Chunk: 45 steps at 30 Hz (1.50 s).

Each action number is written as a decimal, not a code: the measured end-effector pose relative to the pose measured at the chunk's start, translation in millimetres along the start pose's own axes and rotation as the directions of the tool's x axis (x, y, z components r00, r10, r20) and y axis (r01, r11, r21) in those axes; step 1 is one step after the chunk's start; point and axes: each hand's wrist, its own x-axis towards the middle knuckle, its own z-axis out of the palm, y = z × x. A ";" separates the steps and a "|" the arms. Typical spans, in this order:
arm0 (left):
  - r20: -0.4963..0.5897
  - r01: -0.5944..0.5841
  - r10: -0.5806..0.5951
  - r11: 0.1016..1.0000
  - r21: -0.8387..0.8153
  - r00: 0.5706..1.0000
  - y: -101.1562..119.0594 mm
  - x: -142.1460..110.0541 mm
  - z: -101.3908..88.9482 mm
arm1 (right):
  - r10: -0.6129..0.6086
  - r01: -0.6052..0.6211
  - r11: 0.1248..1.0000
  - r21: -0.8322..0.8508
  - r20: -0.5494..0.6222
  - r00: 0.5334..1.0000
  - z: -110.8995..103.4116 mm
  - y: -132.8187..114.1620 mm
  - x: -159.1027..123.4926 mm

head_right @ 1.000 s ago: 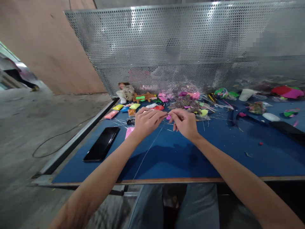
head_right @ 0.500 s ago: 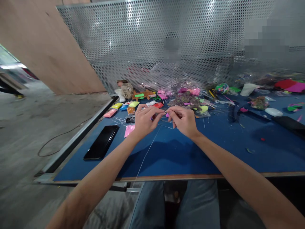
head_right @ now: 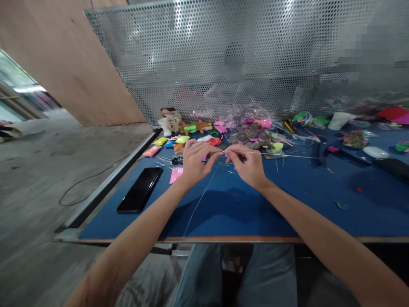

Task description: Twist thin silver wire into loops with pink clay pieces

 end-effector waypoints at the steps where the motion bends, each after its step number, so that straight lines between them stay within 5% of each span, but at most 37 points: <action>1: 0.007 0.005 -0.005 1.000 -0.002 1.000 -1.0 0.0 0.3 | -0.020 0.020 0.999 -0.031 -0.001 1.000 0.1 -0.1 0.2; 4: 0.045 -0.008 0.009 1.000 -0.015 0.999 -7.0 0.9 3.6 | -0.020 0.020 0.996 -0.083 0.001 1.000 0.3 3.2 1.7; 13: 0.084 -0.069 0.070 0.997 -0.014 0.994 -19.4 2.3 11.2 | 0.207 -0.208 0.973 0.098 0.016 0.978 2.5 20.7 4.8; 22: 0.086 -0.075 0.073 0.997 0.027 0.994 -16.2 1.2 10.0 | 0.160 -0.183 0.965 0.186 0.134 0.978 4.0 21.4 2.7; 30: 0.104 -0.068 0.059 0.995 0.079 0.993 -9.6 2.4 11.0 | 0.067 -0.077 0.994 0.081 0.116 0.991 1.2 16.1 1.3; 35: 0.163 -0.035 0.050 0.995 -0.097 0.985 -14.2 6.9 8.7 | 0.037 -0.032 0.999 -0.040 0.125 0.991 -2.2 13.3 1.9; 38: 0.277 0.129 -0.028 0.927 -0.353 0.961 -18.3 10.0 6.4 | 0.035 -0.019 0.993 -0.118 0.130 0.991 -5.8 15.2 4.5; 41: 0.385 0.346 -0.136 0.758 -0.553 0.913 -21.4 11.0 6.4 | 0.047 -0.032 0.993 -0.115 0.135 0.990 -10.1 18.6 8.5; 45: 0.397 0.423 -0.191 0.627 -0.654 0.898 -26.3 10.2 8.7 | 0.056 -0.053 0.998 -0.025 0.167 0.984 -15.7 20.7 14.3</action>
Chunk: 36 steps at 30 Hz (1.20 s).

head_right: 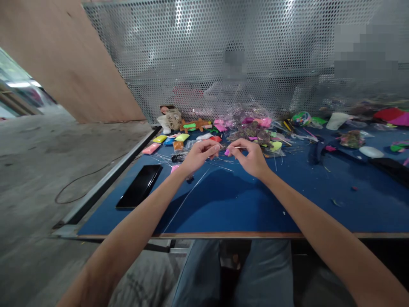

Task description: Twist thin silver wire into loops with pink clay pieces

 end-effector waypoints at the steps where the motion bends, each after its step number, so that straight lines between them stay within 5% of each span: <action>1: -0.007 0.002 -0.002 1.000 -0.009 1.000 -1.0 0.2 -0.7 | -0.008 0.008 1.000 0.019 0.011 1.000 -1.5 -0.1 1.0; 16: 0.157 0.143 -0.105 0.956 -0.255 0.982 8.3 -9.5 2.8 | 0.059 -0.148 0.913 0.380 0.235 0.970 -9.8 20.7 3.8; 24: 0.226 0.111 -0.072 0.980 -0.165 0.972 12.9 -11.5 2.3 | 0.148 -0.333 0.881 0.336 0.472 0.869 -3.4 19.4 -0.2; 31: 0.178 0.115 -0.122 0.992 0.047 0.977 12.7 -9.2 -1.5 | 0.147 -0.227 0.951 0.211 0.336 0.930 -5.6 13.4 4.7; 36: 0.134 0.113 -0.126 0.989 0.099 0.983 12.5 -7.9 -0.7 | 0.142 -0.226 0.954 0.198 0.367 0.919 -11.3 11.1 6.9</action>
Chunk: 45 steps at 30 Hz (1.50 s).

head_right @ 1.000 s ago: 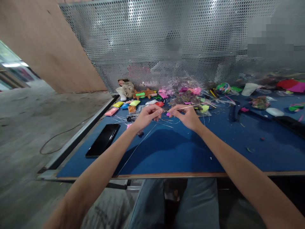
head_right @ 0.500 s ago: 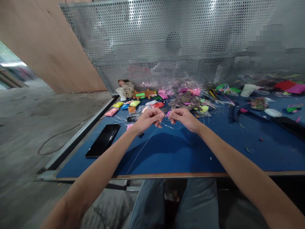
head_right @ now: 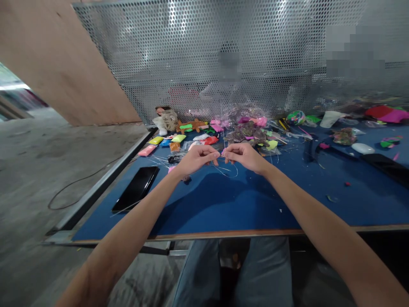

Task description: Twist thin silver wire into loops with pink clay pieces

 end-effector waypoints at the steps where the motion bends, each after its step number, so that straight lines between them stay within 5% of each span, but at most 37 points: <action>1: -0.004 -0.004 0.004 1.000 0.013 1.000 0.1 0.1 -0.3 | 0.005 -0.005 1.000 -0.002 0.003 1.000 -0.4 0.1 -0.3; 9: 0.078 0.001 -0.002 1.000 0.015 0.997 -5.6 1.9 -4.9 | 0.006 -0.005 0.999 -0.034 0.032 0.999 0.6 7.6 0.9; 13: 0.059 0.007 -0.004 0.999 -0.045 0.998 -7.3 2.8 -4.5 | -0.129 0.097 0.976 -0.197 -0.152 0.980 2.5 6.9 -0.8; 16: 0.022 0.040 -0.037 0.986 -0.159 0.999 -5.8 2.1 -3.4 | -0.311 0.206 0.886 -0.414 -0.204 0.928 0.2 1.3 -3.3; 24: 0.052 0.085 -0.072 0.939 -0.333 0.996 2.9 -2.7 5.2 | -0.538 0.408 0.661 -0.630 -0.018 0.842 -7.8 -7.4 -4.0; 31: 0.033 0.071 -0.063 0.919 -0.388 0.997 2.3 -2.5 8.3 | -0.487 0.431 0.745 -0.509 0.027 0.873 -2.3 -2.9 -5.1; 38: 0.209 0.236 -0.143 0.811 -0.535 0.967 5.0 -5.5 5.1 | -0.409 0.353 0.825 -0.441 -0.035 0.912 10.8 -15.4 -14.5; 45: 0.263 0.252 -0.108 0.751 -0.610 0.959 -1.4 -4.7 10.7 | -0.471 0.410 0.795 -0.447 -0.028 0.882 11.7 -26.2 -18.3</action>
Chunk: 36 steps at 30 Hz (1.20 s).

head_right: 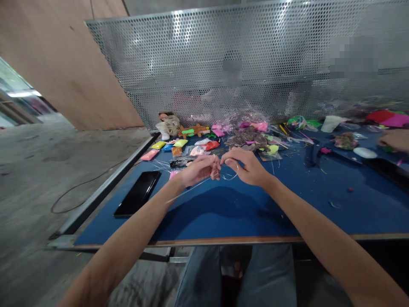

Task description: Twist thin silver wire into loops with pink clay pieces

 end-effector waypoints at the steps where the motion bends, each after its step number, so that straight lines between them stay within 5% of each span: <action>1: -0.001 -0.001 0.001 1.000 0.012 1.000 -1.0 0.2 0.0 | -0.017 0.017 1.000 -0.014 0.014 1.000 -1.2 -0.2 0.7; 7: 0.008 -0.014 0.013 0.998 0.055 1.000 -5.4 1.0 5.5 | -0.113 0.117 0.991 -0.062 0.065 0.991 -4.8 -0.1 3.5; 24: -0.159 -0.054 0.064 0.996 0.067 0.985 -1.1 1.6 19.1 | -0.125 0.139 0.982 -0.125 0.117 0.985 -9.5 10.7 0.4; 36: -0.320 -0.193 0.266 0.951 0.240 0.909 1.0 4.5 22.3 | -0.063 0.064 0.978 -0.199 0.013 0.998 -3.0 12.1 1.5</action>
